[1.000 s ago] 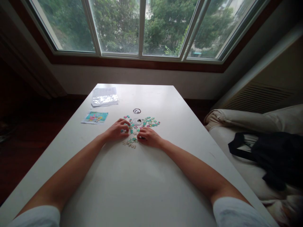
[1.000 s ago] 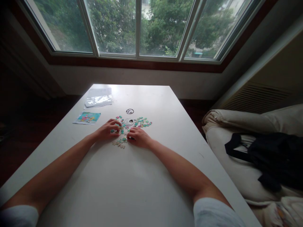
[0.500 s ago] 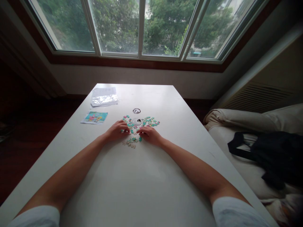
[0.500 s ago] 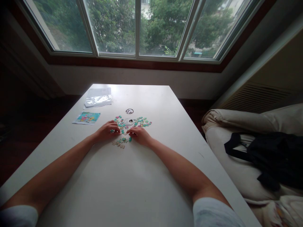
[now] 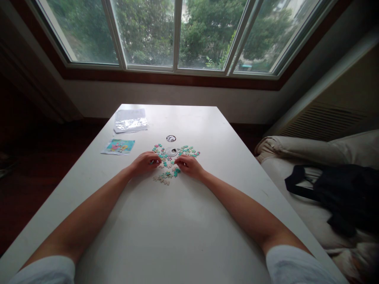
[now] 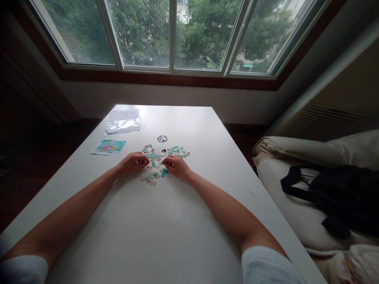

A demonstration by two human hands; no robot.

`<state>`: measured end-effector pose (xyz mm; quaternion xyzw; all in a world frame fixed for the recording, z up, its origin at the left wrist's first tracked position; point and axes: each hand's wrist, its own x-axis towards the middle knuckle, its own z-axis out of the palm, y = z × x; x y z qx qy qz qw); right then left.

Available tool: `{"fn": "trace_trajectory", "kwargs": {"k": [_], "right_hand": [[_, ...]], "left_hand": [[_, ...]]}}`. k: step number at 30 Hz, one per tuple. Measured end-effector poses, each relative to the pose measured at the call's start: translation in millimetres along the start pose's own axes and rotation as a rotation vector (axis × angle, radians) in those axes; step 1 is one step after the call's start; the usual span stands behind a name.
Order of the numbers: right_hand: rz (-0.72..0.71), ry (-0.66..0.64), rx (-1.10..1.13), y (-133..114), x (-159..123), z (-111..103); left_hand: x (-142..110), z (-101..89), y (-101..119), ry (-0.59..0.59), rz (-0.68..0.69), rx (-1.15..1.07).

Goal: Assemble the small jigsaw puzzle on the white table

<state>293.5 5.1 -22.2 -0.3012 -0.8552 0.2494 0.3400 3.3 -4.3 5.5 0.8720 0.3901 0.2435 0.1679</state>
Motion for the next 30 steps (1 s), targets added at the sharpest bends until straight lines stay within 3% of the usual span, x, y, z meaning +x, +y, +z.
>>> {"fn": "trace_trajectory", "kwargs": {"k": [6, 11, 21, 30], "right_hand": [[-0.099, -0.144, -0.196, -7, -2, -13], [-0.092, -0.217, -0.240, -8, -2, -22], [-0.037, -0.137, -0.319, -6, -1, -25], [0.026, -0.190, -0.528, -10, 0, -28]], "left_hand": [[-2, -0.7, -9, -0.010, -0.021, 0.024], [-3, -4.7, -12, -0.050, -0.079, -0.009], [-3, -6.0, -13, -0.136, -0.100, 0.003], [-2, -5.4, -2, -0.137, -0.074, 0.125]]}}
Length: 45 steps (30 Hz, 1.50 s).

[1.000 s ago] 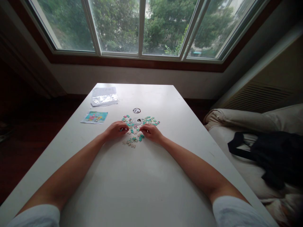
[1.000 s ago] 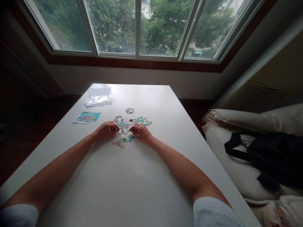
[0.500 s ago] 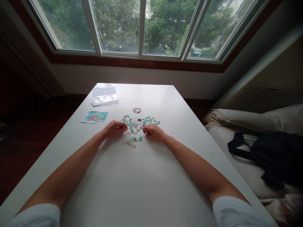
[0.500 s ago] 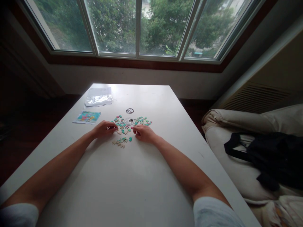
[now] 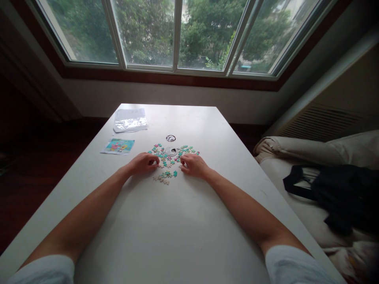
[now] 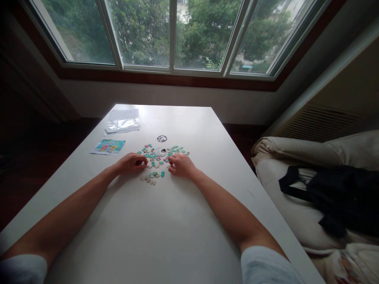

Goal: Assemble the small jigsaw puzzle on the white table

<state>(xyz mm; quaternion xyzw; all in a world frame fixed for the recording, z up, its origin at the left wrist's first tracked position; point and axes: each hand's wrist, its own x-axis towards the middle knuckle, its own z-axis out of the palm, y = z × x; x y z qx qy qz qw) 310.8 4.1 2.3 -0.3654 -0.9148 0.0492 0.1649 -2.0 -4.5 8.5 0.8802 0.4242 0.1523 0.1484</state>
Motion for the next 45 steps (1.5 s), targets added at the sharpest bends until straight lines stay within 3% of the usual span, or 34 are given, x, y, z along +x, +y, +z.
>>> {"fn": "trace_trajectory", "kwargs": {"k": [8, 20, 26, 34, 45], "right_hand": [[-0.090, 0.038, 0.039, -1, 1, 7], [-0.101, 0.082, 0.036, 2, 3, 18], [-0.024, 0.059, -0.008, 2, 2, 14], [0.062, 0.058, -0.012, 0, 1, 11], [-0.003, 0.071, -0.012, 2, 1, 14]], "left_hand": [[2, 4.3, 7, 0.014, 0.026, 0.044], [3, 7.8, 8, 0.036, 0.091, 0.034], [2, 7.1, 8, 0.023, 0.101, 0.081], [5, 10.6, 12, 0.121, 0.044, 0.135], [9, 19.2, 33, 0.082, 0.164, 0.146]]}}
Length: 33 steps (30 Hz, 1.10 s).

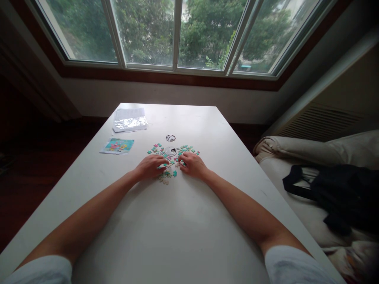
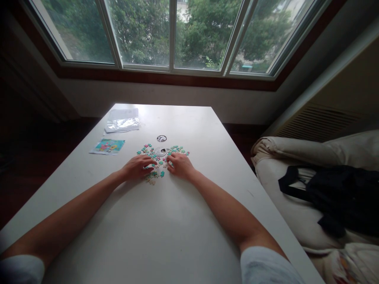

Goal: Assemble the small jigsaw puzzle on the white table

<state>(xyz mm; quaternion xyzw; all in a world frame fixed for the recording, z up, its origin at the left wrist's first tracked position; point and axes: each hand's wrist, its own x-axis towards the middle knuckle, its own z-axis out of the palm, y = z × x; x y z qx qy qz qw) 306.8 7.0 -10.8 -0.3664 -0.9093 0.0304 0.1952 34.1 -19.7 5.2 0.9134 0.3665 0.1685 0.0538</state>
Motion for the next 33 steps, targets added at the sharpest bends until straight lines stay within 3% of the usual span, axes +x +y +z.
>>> {"fn": "trace_trajectory", "kwargs": {"k": [5, 13, 19, 28, 33], "right_hand": [[-0.082, 0.031, 0.015, 0, 1, 0], [-0.146, 0.022, 0.035, 1, 3, 1], [-0.192, 0.023, 0.000, 0, 4, 1], [-0.095, 0.042, 0.157, -1, 4, 6], [-0.065, 0.066, 0.181, -1, 2, 5]], "left_hand": [[1, -1.4, 3, -0.037, 0.000, 0.004], [1, 1.2, 1, 0.001, -0.064, 0.034], [1, 2.1, -1, 0.012, -0.017, 0.044], [2, 5.4, 3, 0.073, 0.002, 0.042], [1, 9.3, -3, 0.085, -0.077, 0.030]]}}
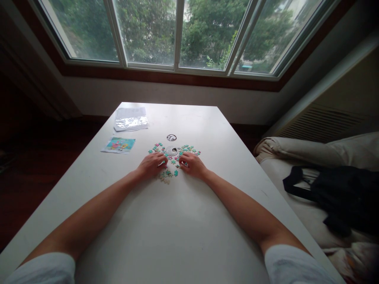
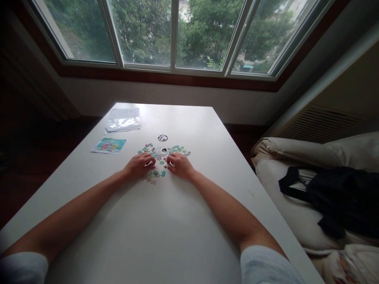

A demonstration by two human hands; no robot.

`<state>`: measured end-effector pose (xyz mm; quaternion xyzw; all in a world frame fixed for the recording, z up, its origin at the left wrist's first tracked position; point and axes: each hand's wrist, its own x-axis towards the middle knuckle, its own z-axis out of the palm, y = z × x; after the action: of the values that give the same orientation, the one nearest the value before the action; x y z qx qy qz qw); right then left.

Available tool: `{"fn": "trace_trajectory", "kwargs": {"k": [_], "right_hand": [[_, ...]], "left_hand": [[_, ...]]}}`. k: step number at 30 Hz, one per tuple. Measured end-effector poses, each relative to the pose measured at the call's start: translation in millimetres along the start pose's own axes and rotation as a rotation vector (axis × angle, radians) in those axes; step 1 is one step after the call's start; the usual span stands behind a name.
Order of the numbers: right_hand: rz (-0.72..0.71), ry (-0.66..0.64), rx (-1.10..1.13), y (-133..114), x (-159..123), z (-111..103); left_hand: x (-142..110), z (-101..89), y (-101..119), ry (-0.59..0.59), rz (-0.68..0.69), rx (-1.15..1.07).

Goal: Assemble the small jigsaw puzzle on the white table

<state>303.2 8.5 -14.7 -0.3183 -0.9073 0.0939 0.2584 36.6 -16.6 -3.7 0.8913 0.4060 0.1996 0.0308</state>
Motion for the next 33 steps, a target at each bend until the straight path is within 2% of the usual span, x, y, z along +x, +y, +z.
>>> {"fn": "trace_trajectory", "kwargs": {"k": [3, 11, 17, 20, 26, 33], "right_hand": [[-0.064, -0.032, 0.035, -4, -1, -2], [-0.196, -0.132, 0.048, -18, 2, 0], [-0.139, -0.091, -0.019, -14, 1, -1], [-0.157, -0.092, -0.009, -14, 0, -2], [-0.230, -0.120, -0.010, -28, -1, 2], [-0.170, -0.114, -0.097, -39, -2, 11]], "left_hand": [[-1, -1.2, -4, 0.004, -0.039, -0.030], [-1, -3.2, -5, -0.029, 0.012, -0.090], [0, -1.9, -5, -0.045, 0.050, -0.115], [0, -2.5, -4, -0.062, 0.074, -0.124], [-2, -5.3, -10, -0.060, 0.049, -0.101], [-3, -10.6, -17, -0.069, 0.050, -0.127]]}}
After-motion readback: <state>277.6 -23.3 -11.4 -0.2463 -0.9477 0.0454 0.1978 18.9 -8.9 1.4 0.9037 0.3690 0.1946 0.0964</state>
